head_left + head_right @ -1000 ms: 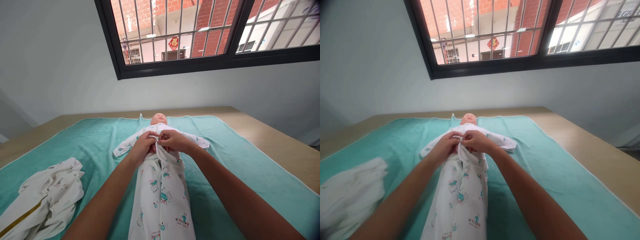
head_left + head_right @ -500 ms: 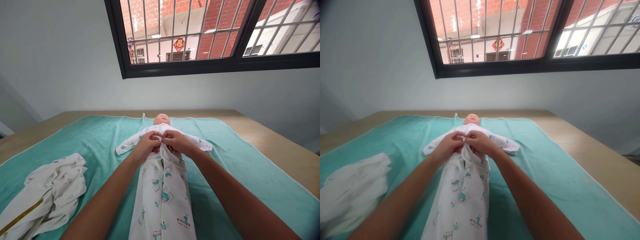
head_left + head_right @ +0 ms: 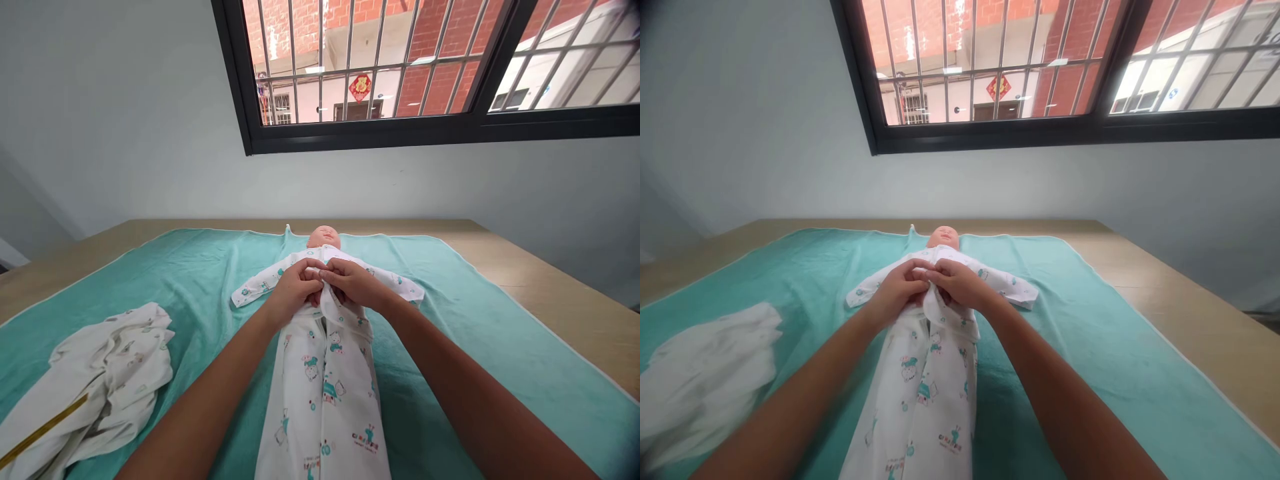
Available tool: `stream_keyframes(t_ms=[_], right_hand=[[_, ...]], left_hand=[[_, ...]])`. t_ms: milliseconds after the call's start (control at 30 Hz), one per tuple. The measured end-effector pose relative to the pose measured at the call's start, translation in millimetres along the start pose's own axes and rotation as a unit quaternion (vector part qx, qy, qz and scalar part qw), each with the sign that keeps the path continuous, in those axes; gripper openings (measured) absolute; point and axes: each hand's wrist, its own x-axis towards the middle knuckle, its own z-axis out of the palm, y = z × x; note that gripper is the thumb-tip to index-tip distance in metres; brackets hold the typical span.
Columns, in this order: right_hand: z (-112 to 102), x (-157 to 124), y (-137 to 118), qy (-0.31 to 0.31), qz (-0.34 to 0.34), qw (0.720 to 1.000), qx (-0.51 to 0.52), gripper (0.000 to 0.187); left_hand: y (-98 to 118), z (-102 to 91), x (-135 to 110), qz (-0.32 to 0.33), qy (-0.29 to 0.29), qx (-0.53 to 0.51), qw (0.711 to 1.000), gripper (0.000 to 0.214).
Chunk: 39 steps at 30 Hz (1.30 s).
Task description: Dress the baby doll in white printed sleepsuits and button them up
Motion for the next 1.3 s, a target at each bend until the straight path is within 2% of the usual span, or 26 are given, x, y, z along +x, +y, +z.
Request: stream_keyframes(t_ms=[167,333,633,833,1000,1300], right_hand=[[3,-2,-3,0.021,0.005,1.0,-0.014,0.038],[6,-3,-4,0.041,0.009,0.998,-0.054,0.034],[7,-2,-3,0.068,0.01,0.997,-0.028,0.032],[11,-3,-6,0.096,0.011,0.995,-0.003,0.029],[10,-3,-8,0.092,0.01,0.996,0.0,0.029],[9,0,-1,0.071,0.009,0.997,0.003,0.023]], left_hand=[[5,-1.8,0,-0.003,-0.001,0.046,0.999,0.031],[11,-5.8,-2,-0.013,-0.002,0.094,0.995,0.028],[7,-4.8,0,0.005,0.06,0.138,0.989,0.023],[10,-3.9,0,0.002,0.082,0.139,0.987,0.02],[9,-5.1,0,0.013,0.085,0.155,0.984,0.021],[11,-5.2,-1,-0.015,0.088,0.138,0.986,0.015]])
